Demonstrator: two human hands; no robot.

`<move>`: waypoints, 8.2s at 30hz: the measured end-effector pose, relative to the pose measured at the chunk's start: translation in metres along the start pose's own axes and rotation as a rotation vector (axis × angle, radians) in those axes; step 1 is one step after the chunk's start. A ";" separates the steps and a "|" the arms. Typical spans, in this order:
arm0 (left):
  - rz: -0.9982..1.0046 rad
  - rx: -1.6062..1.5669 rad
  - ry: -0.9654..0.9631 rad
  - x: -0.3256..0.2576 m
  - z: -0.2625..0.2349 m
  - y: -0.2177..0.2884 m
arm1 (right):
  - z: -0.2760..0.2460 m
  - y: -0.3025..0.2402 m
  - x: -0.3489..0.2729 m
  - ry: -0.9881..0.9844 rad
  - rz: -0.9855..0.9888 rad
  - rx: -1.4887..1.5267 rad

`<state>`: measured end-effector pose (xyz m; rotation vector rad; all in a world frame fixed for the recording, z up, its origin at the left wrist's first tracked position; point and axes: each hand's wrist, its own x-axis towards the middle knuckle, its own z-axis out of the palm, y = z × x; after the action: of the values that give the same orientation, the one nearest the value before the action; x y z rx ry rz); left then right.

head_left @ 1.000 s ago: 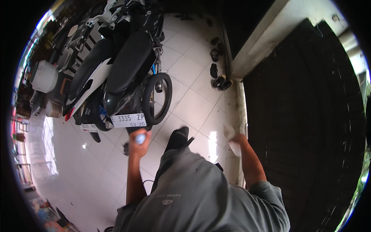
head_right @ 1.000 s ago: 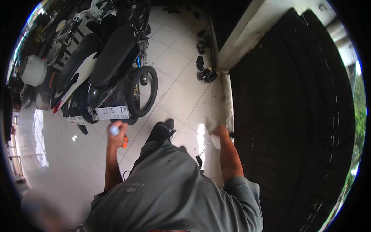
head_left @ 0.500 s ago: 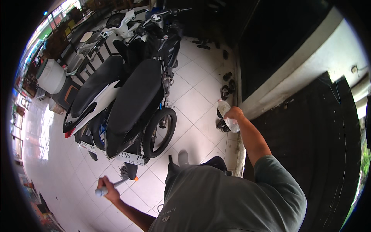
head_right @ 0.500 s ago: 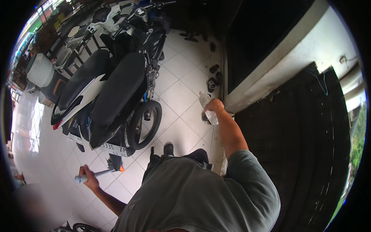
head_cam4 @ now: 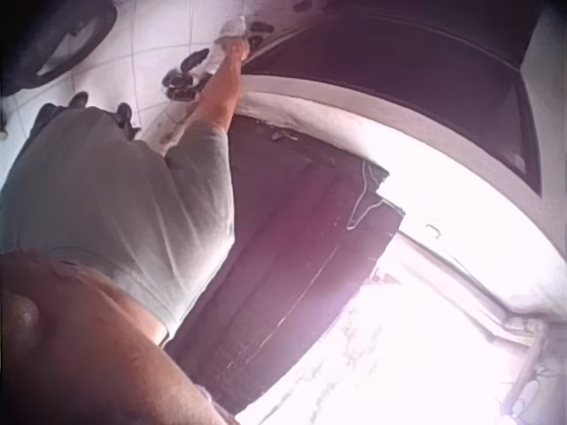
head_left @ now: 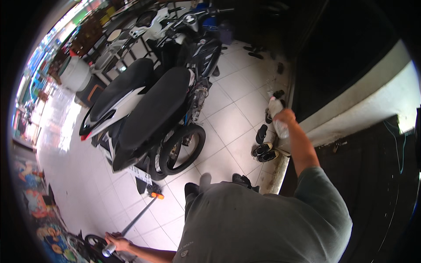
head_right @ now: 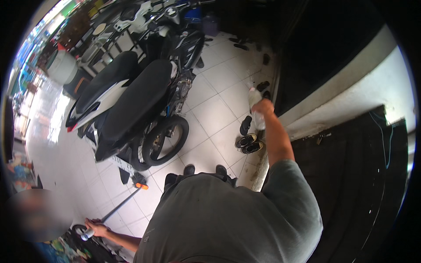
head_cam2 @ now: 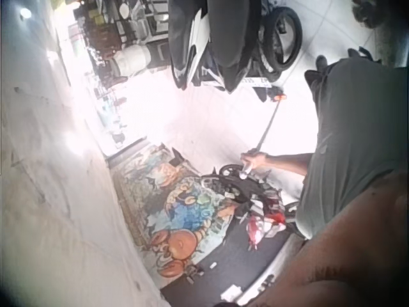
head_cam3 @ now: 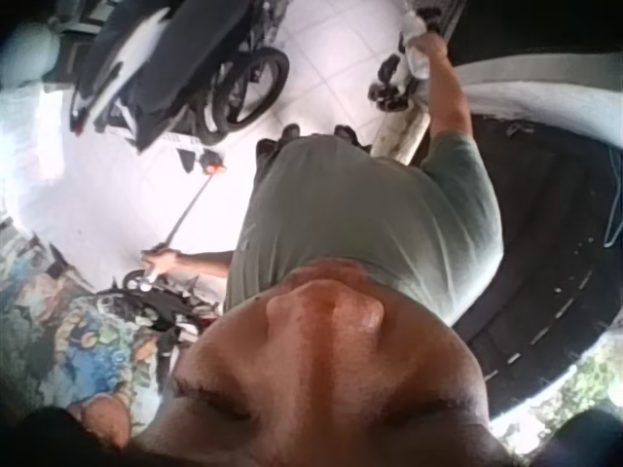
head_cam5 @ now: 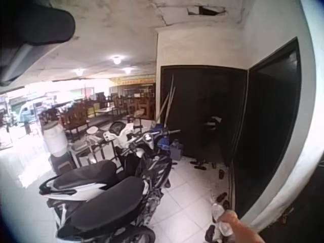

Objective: The person mops a tiled floor using a mop and bucket, moving around tables, chairs, and parked motorcycles. They refill a plastic bottle from a water dispenser and continue mopping different sections of the floor.

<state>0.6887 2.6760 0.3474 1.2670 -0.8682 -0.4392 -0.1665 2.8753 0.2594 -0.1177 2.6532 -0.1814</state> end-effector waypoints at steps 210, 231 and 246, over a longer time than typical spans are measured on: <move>-0.079 -0.832 -1.664 1.417 0.216 -0.448 | 1.098 -0.945 -1.617 0.194 1.258 0.668; 0.298 -0.894 -1.654 1.813 0.248 -0.431 | 1.335 -1.330 -1.704 0.934 1.376 0.828; 0.761 -0.265 -2.543 1.913 0.327 -0.375 | 1.099 -1.476 -1.367 0.973 0.211 0.841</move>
<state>1.6855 0.9910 0.6196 -0.7479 -2.9184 -1.3881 1.6297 1.4559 0.1342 0.6798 3.1612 -1.5790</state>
